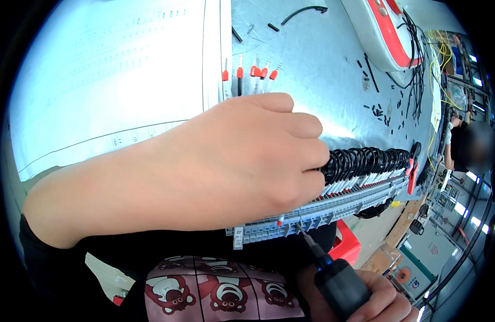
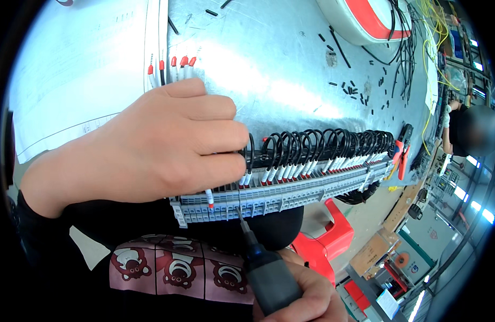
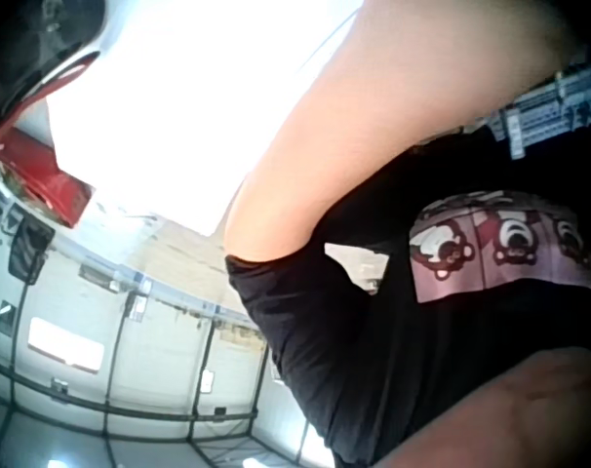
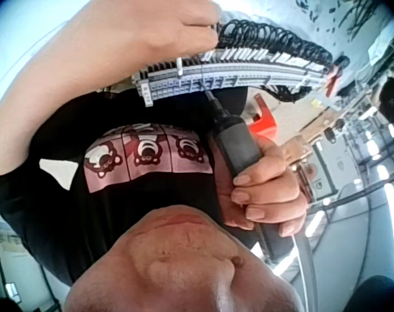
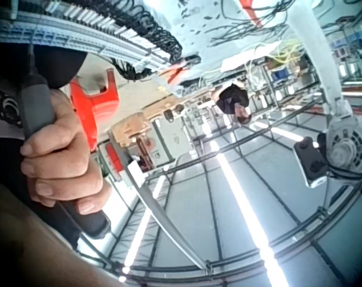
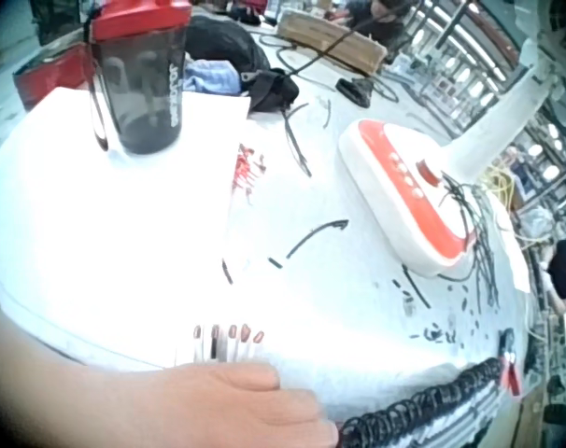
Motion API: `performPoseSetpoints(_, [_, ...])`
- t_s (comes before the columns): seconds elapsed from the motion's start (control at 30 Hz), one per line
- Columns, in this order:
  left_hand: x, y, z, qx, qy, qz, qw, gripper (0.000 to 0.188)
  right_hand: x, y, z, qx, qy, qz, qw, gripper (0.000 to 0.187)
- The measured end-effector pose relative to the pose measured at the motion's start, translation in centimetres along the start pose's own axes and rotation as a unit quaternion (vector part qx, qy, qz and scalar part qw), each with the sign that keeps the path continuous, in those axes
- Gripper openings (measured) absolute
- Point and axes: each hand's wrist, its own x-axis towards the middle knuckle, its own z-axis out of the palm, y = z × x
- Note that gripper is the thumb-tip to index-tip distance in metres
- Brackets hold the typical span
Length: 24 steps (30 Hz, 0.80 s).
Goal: The person uses a screwdriver to tighten screws on a DIN rail terminal block, securing multiple black wires with red ferrules. The person works sequentially along the block, inserting wires and tightening each connection.
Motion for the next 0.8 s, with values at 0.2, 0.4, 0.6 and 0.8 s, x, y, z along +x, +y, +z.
performPoseSetpoints(0.2, [0.2,-0.2,0.1,-0.022,-0.013,0.012,1.0,0.01,-0.2,0.0,0.1,-0.029,0.011,-0.002,1.0,0.039])
performPoseSetpoints(0.4, [0.0,-0.5,1.1,-0.061,0.025,0.013,0.998,0.01,0.0,0.1,-0.3,-0.009,-0.007,0.008,1.0,0.039])
performPoseSetpoints(0.6, [-0.2,-0.4,1.2,-0.023,0.002,0.027,0.999,0.009,0.1,0.2,-0.5,-0.004,-0.021,0.005,1.0,0.04])
performPoseSetpoints(0.8, [-0.3,-0.5,1.7,-0.074,0.014,0.001,0.997,0.008,0.2,0.3,-0.6,0.01,-0.028,0.002,1.0,0.04])
